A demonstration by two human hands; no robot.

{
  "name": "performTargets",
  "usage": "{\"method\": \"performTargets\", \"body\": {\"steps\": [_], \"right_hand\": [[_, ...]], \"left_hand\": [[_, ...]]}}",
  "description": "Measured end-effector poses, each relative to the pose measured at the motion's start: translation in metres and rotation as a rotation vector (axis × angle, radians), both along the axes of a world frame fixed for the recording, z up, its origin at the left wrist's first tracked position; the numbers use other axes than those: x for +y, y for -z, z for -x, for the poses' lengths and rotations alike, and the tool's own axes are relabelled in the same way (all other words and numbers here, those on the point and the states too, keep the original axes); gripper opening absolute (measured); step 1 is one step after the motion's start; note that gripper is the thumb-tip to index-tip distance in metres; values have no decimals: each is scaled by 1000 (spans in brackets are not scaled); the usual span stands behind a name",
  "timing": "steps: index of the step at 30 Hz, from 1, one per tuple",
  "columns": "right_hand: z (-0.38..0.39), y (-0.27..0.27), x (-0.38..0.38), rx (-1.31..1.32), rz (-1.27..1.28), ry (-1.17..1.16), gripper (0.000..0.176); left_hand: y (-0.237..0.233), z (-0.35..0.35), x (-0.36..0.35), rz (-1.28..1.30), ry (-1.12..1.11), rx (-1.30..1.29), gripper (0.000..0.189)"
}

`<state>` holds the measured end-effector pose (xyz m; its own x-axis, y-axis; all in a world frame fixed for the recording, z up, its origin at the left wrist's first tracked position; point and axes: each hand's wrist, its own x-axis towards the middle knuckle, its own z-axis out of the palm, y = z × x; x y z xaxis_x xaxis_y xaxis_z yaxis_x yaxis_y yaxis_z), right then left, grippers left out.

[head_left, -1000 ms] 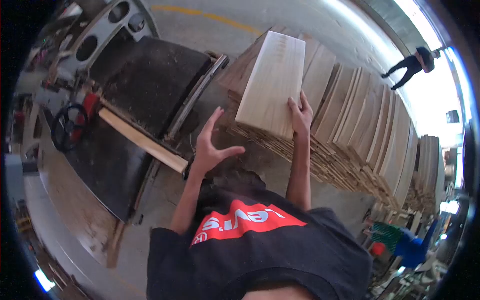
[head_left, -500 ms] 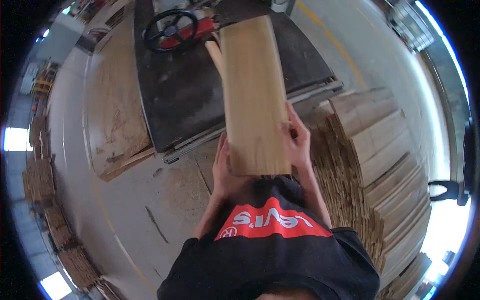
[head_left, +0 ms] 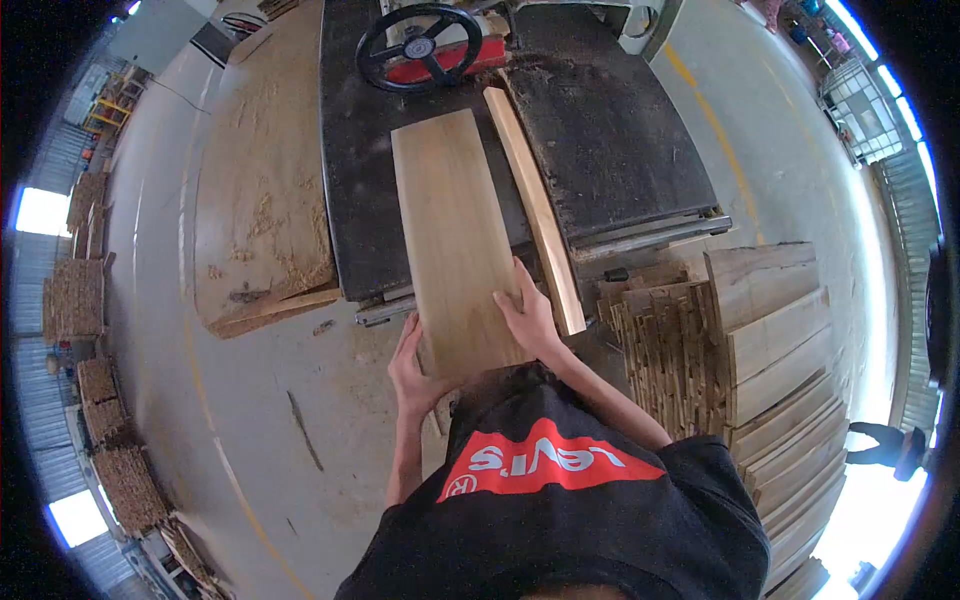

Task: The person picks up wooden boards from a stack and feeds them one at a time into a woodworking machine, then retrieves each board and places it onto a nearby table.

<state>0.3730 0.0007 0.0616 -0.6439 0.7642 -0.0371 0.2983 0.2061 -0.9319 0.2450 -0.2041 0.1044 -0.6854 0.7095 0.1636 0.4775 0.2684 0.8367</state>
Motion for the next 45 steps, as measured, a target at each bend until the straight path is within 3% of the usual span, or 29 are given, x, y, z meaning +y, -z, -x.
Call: {"method": "performTargets", "body": {"steps": [2, 5, 10, 14, 17, 24, 27, 28, 31, 40, 45], "right_hand": [[1, -5, -1, -21, -181, 26, 77], [-5, -27, -8, 14, -521, -23, 70], [-6, -43, -12, 29, -453, -336, 55], [7, -17, 7, -161, -420, -206, 55], [34, -16, 35, -83, -480, -92, 56], [118, 13, 77, 36, -480, 154, 40], [140, 20, 94, 56, -639, 167, 46], [148, 19, 98, 23, -643, 182, 47], [156, 10, 106, -53, -621, 191, 41], [212, 21, 151, -65, -683, 207, 51], [216, 17, 172, 28, -643, 54, 40]], "left_hand": [[4, 2, 18, -3, 21, 59, 97], [49, 6, 42, -67, 50, 328, 89], [50, 18, 71, 90, 130, 417, 85], [54, 41, 92, 47, 119, 333, 97], [56, 66, 120, -1, 97, 334, 103], [46, 105, 152, 30, 96, 408, 111], [46, 121, 170, 102, 60, 430, 105], [49, 128, 177, 68, 74, 432, 113], [47, 139, 187, 28, 98, 440, 112], [35, 188, 233, 77, 107, 479, 108], [48, 220, 253, -83, 97, 563, 98]]}}
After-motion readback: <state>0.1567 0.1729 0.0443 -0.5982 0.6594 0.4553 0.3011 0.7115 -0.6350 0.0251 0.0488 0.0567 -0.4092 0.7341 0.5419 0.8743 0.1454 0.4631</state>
